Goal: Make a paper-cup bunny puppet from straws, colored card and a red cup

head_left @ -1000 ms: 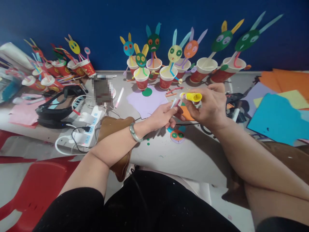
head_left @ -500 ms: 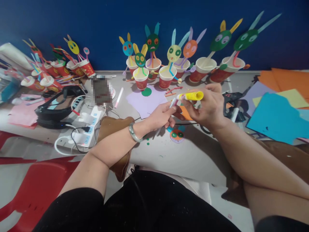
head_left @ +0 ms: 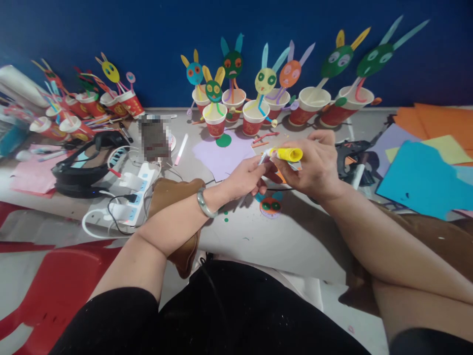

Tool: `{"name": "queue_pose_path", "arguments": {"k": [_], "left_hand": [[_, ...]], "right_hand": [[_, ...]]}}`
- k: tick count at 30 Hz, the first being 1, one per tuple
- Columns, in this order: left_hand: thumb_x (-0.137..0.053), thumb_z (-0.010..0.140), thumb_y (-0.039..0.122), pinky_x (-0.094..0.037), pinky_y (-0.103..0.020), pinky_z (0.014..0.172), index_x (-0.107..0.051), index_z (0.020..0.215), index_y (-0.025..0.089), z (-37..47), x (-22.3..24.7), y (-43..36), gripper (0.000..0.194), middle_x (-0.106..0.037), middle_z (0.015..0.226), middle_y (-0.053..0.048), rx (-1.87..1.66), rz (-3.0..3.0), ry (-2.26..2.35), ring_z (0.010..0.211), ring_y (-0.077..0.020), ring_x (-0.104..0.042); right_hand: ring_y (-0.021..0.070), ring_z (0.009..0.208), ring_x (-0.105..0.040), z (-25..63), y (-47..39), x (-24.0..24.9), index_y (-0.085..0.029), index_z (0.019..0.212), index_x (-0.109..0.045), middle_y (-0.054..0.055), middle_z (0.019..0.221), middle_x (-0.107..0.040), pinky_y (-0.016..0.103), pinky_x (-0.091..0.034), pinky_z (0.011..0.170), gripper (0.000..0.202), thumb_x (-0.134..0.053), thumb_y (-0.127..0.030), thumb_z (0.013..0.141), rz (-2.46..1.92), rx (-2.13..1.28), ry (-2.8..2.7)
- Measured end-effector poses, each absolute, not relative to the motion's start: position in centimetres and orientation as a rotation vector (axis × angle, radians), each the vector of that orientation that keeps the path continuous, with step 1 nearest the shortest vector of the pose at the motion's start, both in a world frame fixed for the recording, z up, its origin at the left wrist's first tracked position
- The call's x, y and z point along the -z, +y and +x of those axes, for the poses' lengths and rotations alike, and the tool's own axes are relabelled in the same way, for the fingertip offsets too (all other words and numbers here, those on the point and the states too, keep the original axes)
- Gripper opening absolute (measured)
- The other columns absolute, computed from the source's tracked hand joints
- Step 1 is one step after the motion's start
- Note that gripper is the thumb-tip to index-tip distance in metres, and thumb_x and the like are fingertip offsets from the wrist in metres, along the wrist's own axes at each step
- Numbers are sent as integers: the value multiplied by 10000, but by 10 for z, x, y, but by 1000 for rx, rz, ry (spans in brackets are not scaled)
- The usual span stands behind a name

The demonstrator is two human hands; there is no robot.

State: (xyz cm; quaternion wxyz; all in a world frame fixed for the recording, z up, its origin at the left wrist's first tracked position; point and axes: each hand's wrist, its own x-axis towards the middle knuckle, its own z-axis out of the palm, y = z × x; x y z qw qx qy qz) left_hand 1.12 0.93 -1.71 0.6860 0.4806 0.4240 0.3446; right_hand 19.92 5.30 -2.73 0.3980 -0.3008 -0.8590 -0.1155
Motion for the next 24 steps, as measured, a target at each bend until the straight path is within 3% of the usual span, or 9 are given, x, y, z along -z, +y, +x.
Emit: {"name": "queue_pose_path", "arguments": {"k": [5,8,11,15,19,22,24], "left_hand": [[-461,1108,256,-339,-135,372,-506,959,173,12,16,9,176,-774,792,-13,-745,1079,944,379,-22,-542],[-454,1099,203,-335,-137,374,-521,969,169,11,12,10,150,-751,758,9,-755,1070,983,378,-23,-545],[-454,1094,173,-350,-139,380,-549,993,163,11,11,10,139,-717,734,35,-771,1083,992,392,-28,-569],[-454,1100,193,-320,-147,367,-545,981,164,12,13,9,153,-754,797,6,-768,1080,985,383,-21,-548],[-459,1110,254,-333,-148,386,-526,970,169,12,15,7,177,-790,848,-31,-732,1085,955,391,-18,-541],[-457,1107,234,-332,-146,389,-531,976,165,12,13,8,166,-778,814,-20,-735,1071,978,384,-18,-536],[-461,1098,195,-326,-141,386,-533,970,162,12,11,9,151,-746,760,7,-755,1058,1003,379,-20,-541]], "right_hand": [[232,684,-625,209,59,29,-255,1221,-678,18,728,-685,476,-466,890,299,-645,-473,1020,-859,159,-2094],[204,680,-634,203,52,26,-241,1158,-671,14,787,-730,444,-482,860,241,-708,-404,984,-734,262,-2068],[195,726,-684,196,45,25,-242,1078,-669,29,911,-792,459,-488,903,166,-645,-395,1017,-759,244,-2175],[241,804,-722,198,47,23,-271,1129,-690,57,956,-800,518,-481,986,331,-547,-557,1040,-993,151,-2279],[279,781,-712,204,53,18,-282,1173,-692,66,821,-749,542,-495,998,432,-501,-644,1032,-1275,153,-2208],[262,717,-688,203,51,17,-251,1103,-696,53,721,-704,525,-525,951,447,-501,-646,1028,-1193,179,-2167],[245,715,-685,200,47,20,-245,1015,-690,60,763,-731,513,-532,933,420,-528,-633,1014,-1088,209,-2187]]}}
